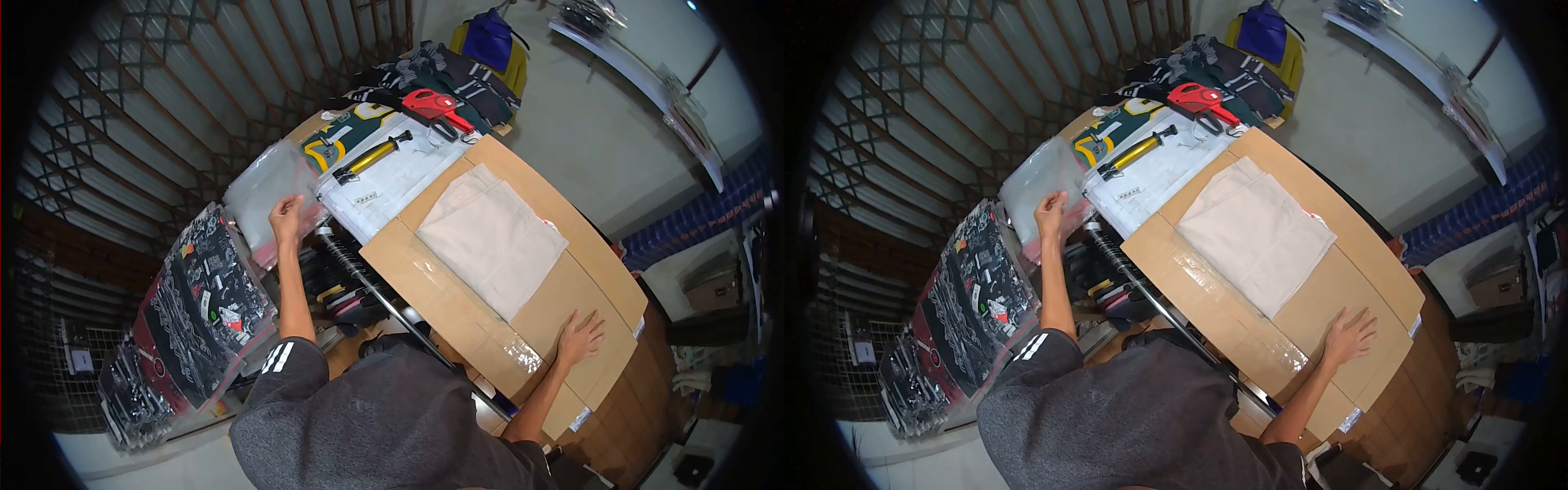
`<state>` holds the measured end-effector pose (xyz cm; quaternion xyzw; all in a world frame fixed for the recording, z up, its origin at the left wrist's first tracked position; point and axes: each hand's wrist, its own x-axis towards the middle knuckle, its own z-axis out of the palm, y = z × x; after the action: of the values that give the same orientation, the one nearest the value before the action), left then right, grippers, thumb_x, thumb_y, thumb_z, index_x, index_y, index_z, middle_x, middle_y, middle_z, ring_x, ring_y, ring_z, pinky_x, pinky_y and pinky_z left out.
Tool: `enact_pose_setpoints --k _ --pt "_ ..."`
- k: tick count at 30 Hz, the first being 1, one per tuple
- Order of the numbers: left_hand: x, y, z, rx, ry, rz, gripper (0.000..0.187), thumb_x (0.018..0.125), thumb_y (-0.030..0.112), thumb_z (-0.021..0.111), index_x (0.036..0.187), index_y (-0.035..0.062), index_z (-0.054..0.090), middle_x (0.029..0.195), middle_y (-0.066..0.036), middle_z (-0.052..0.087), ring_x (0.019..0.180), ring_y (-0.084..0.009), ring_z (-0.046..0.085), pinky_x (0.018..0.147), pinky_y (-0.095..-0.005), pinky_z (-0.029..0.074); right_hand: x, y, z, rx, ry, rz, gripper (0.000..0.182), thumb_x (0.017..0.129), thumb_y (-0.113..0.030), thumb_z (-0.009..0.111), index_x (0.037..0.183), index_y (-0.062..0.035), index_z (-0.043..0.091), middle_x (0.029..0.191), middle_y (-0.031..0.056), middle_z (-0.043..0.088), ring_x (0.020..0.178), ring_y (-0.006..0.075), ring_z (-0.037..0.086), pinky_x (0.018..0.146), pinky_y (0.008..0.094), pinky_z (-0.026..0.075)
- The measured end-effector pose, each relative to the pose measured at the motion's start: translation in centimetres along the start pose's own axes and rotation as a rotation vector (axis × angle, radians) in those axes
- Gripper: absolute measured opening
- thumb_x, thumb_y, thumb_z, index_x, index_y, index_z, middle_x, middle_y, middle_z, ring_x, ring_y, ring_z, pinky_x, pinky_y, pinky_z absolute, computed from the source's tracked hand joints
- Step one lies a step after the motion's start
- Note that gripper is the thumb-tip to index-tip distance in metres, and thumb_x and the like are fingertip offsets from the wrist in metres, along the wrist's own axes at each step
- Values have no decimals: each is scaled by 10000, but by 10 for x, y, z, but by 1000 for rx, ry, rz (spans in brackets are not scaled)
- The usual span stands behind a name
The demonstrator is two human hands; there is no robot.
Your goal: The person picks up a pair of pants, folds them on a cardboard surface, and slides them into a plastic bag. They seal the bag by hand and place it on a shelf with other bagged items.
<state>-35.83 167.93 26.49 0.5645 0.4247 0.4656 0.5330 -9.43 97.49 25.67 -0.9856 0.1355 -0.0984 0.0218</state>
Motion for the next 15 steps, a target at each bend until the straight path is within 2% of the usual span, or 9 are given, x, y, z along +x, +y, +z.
enact_pose_setpoints --k 3,4,6,7,10,14,15 --pt "-54 42 58 88 -229 67 240 838 156 896 976 41 736 808 25 656 695 -58 557 601 -231 443 -1 1 4 39 20 2 717 1016 -631 514 1604 -233 414 1706 123 312 1549 422 282 1183 718 222" --pt "-76 53 79 84 -307 58 197 838 96 878 944 40 721 807 25 664 708 -62 567 658 -233 464 0 3 6 53 33 6 714 1013 -621 526 1601 -230 418 1704 126 314 1549 421 281 1183 717 220" --pt "-130 82 121 116 -474 29 225 814 116 898 917 56 707 773 52 645 669 -24 537 591 -202 416 -1 3 3 90 19 16 723 996 -603 564 1592 -216 433 1701 136 317 1548 421 281 1185 721 209" --pt "-149 71 142 98 -546 108 240 799 123 910 911 60 707 764 63 633 642 -12 511 559 -196 393 -1 2 0 106 13 24 727 987 -594 582 1587 -210 441 1699 141 319 1548 421 281 1186 722 204" --pt "-235 76 200 82 -760 57 257 798 121 914 908 62 689 719 85 575 620 -7 461 542 -205 374 -4 8 1 161 22 -4 735 953 -558 640 1559 -175 474 1690 150 334 1547 421 283 1188 729 186" --pt "-349 81 256 66 -1035 -32 240 825 102 889 899 42 669 696 87 544 620 -15 443 540 -211 361 -13 25 8 456 114 -115 734 886 -488 758 1483 -121 540 1582 153 474 1510 365 358 1196 722 158" --pt "-372 83 265 137 -1115 1 230 851 76 867 922 53 650 707 85 560 621 -2 467 551 -194 388 -16 29 0 561 78 -127 761 866 -487 782 1482 -113 541 1560 152 498 1494 352 384 1200 719 148"
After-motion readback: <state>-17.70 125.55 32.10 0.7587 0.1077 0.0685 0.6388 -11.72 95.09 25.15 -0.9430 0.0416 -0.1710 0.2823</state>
